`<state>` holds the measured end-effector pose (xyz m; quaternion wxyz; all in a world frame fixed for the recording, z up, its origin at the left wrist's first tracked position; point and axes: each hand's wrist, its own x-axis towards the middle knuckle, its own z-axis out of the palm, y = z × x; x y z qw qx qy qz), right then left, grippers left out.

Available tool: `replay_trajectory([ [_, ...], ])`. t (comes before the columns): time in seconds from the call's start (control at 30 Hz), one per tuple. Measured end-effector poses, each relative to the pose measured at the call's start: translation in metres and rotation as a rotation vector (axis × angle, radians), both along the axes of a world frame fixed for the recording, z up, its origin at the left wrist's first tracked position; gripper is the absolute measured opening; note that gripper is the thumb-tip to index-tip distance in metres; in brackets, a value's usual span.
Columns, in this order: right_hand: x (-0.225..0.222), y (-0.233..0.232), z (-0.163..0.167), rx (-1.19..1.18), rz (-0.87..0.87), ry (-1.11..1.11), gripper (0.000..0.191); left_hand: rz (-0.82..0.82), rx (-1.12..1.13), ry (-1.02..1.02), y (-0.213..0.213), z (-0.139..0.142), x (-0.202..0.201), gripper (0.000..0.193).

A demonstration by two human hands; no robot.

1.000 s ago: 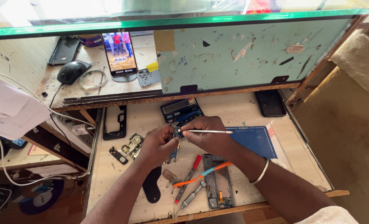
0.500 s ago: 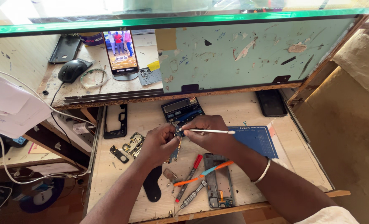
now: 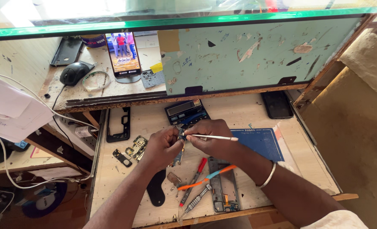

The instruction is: The person holds a disassembled phone motherboard in one hand and uses a thin metal probe to scrape and clean components and connectors on the board. They work over a cluttered repair bench with phone frames, a screwdriver, brushes, and a calculator nearby, repositioning the board repeatedly to treat different areas.

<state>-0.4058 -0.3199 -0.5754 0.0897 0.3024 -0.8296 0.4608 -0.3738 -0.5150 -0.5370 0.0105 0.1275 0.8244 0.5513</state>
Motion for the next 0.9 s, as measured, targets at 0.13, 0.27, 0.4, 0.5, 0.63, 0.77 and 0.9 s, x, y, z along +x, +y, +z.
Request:
replay_trajectory([
  [0.13,0.0035,0.0001,0.0006,0.004,0.015,0.168,0.018,0.012,-0.047,0.080,0.0003,-0.0010,-0.0004,0.013],
  [0.27,0.0059,0.0001,0.0022,0.045,0.017,0.251,0.018,0.002,-0.136,0.169,-0.0010,-0.0009,-0.0009,0.015],
  [0.4,0.0060,-0.0008,0.0034,0.034,0.001,0.168,0.018,0.010,-0.100,0.102,-0.0013,-0.0007,-0.0006,0.013],
  [0.5,0.0054,-0.0007,0.0041,0.073,-0.012,0.372,0.018,0.004,-0.109,0.102,-0.0015,-0.0008,-0.0007,0.014],
  [0.63,0.0059,0.0003,0.0046,-0.024,0.051,0.158,0.018,-0.013,-0.122,0.096,-0.0029,-0.0010,-0.0010,0.013],
  [0.77,0.0073,0.0005,0.0045,0.024,0.034,0.306,0.018,-0.004,-0.106,0.110,-0.0029,-0.0012,-0.0016,0.014],
  [0.9,0.0073,-0.0007,0.0042,-0.040,0.031,0.041,0.015,-0.012,-0.107,0.089,-0.0038,-0.0018,-0.0013,0.014],
])
